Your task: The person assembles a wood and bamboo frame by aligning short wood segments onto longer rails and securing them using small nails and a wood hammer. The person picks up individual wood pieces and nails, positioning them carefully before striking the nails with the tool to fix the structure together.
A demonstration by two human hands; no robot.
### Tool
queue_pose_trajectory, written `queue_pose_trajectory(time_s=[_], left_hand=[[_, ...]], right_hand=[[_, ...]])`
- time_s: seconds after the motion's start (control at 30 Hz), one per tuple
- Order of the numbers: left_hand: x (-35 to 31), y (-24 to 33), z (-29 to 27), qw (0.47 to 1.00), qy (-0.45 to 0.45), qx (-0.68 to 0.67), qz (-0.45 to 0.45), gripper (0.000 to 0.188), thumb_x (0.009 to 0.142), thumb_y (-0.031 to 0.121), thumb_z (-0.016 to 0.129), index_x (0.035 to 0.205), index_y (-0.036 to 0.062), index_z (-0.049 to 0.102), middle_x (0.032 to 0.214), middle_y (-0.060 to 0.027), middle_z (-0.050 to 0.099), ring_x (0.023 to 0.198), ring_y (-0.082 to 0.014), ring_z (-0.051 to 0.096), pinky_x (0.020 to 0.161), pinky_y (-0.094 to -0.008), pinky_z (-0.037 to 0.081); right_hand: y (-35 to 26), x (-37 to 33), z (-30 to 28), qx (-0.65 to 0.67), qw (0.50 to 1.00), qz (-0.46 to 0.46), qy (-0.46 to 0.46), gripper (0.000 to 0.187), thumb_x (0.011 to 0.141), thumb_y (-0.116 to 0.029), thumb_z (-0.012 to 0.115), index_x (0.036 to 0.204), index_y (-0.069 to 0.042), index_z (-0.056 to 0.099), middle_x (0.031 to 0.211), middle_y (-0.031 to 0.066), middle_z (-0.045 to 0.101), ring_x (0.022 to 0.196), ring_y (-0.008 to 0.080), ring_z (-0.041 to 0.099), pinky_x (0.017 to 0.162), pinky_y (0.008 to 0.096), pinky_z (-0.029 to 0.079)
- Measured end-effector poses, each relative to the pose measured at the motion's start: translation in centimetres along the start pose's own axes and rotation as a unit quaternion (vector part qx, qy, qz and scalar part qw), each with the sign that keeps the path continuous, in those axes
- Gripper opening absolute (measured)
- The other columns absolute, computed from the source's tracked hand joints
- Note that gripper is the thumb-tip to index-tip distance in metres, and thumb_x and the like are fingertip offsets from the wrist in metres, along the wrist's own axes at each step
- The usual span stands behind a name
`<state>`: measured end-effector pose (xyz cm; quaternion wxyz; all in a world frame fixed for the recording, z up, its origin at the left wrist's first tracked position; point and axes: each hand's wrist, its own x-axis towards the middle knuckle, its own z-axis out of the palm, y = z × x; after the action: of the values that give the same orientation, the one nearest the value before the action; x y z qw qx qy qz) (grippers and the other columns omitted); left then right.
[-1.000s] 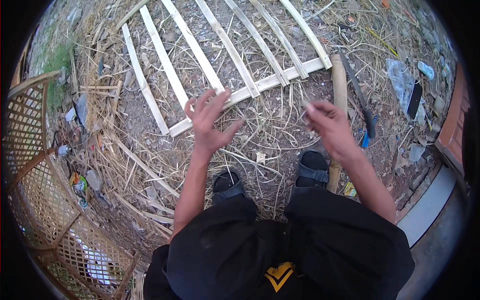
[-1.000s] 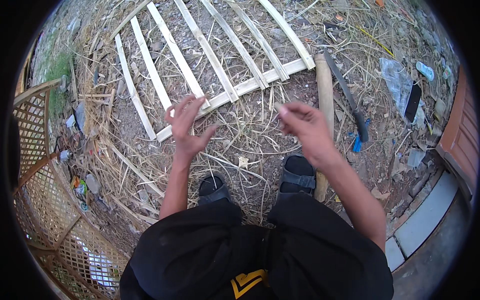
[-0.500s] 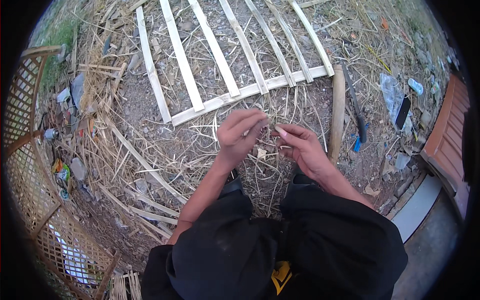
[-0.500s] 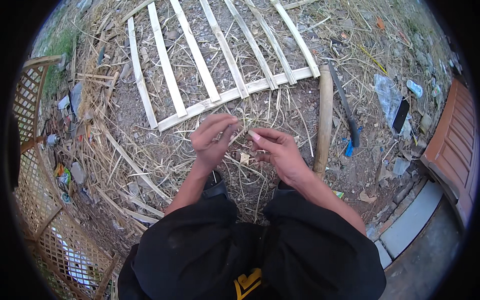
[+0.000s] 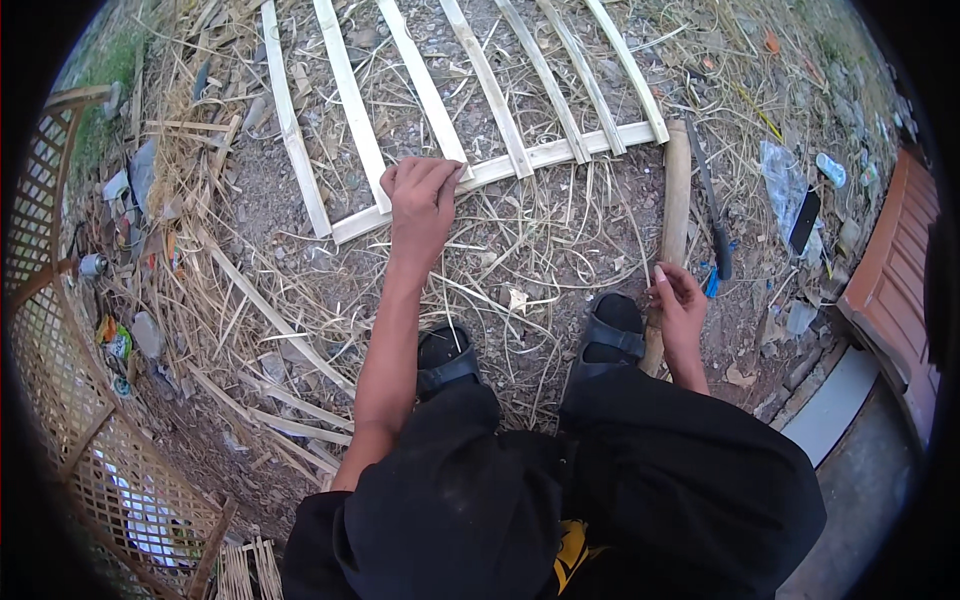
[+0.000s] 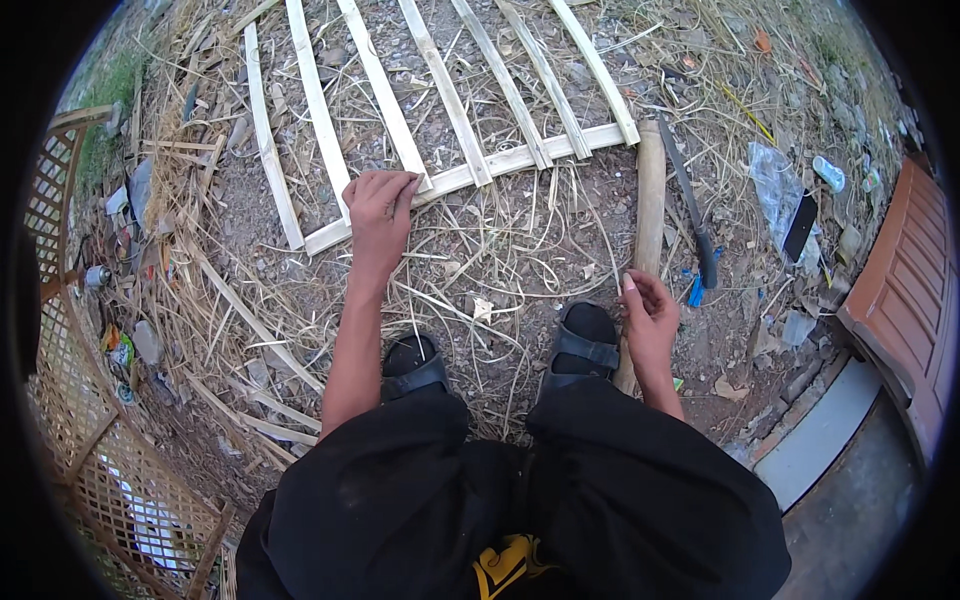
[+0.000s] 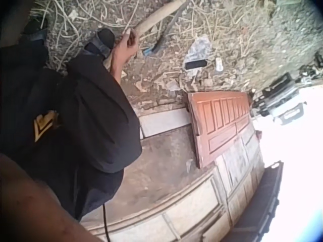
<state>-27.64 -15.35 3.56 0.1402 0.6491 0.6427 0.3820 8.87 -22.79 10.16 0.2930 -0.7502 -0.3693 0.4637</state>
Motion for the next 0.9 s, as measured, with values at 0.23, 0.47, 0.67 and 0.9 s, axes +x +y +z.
queue_pose_trajectory(time_s=[0.23,0.47,0.67,0.9], left_hand=[[0.1,-0.6,0.1,1.000,-0.014,-0.002,0.012,0.009,0.089,0.008,0.074,0.097,0.0044,0.075,0.093,-0.0045,0.072,0.092,-0.0212,0.065,0.092,-0.0371,0.037],[0.2,-0.8,0.3,1.000,-0.011,-0.003,0.027,0.009,0.089,0.008,0.075,0.097,0.0048,0.074,0.093,-0.0044,0.072,0.093,-0.0216,0.066,0.094,-0.0371,0.036],[0.1,-1.5,0.9,0.999,0.017,-0.020,0.046,0.008,0.086,0.007,0.078,0.093,0.0057,0.075,0.092,-0.0027,0.071,0.092,-0.0204,0.066,0.093,-0.0371,0.037],[-0.1,-1.6,1.7,0.996,0.036,-0.025,0.083,0.011,0.081,0.005,0.081,0.091,0.0067,0.077,0.090,-0.0021,0.070,0.090,-0.0202,0.065,0.094,-0.0380,0.037]], right_hand=[[0.0,0.5,-0.2,-0.004,1.000,0.001,0.005,0.025,0.100,-0.018,0.068,0.119,-0.001,0.069,0.098,0.0028,0.070,0.082,0.0073,0.063,0.066,0.0218,0.048],[0.1,0.0,-0.3,-0.136,0.983,-0.085,0.088,0.030,0.098,-0.021,0.071,0.117,0.002,0.068,0.096,0.0053,0.069,0.082,0.0116,0.063,0.066,0.0268,0.051],[-0.6,-0.2,0.3,-0.349,0.905,-0.161,0.182,0.047,0.093,-0.028,0.074,0.127,0.002,0.062,0.110,0.0196,0.064,0.106,0.0325,0.061,0.094,0.0423,0.048],[1.7,0.8,0.0,-0.398,0.906,-0.080,0.117,0.060,0.094,-0.042,0.071,0.126,0.007,0.058,0.117,0.0274,0.061,0.111,0.0436,0.057,0.100,0.0506,0.042]])
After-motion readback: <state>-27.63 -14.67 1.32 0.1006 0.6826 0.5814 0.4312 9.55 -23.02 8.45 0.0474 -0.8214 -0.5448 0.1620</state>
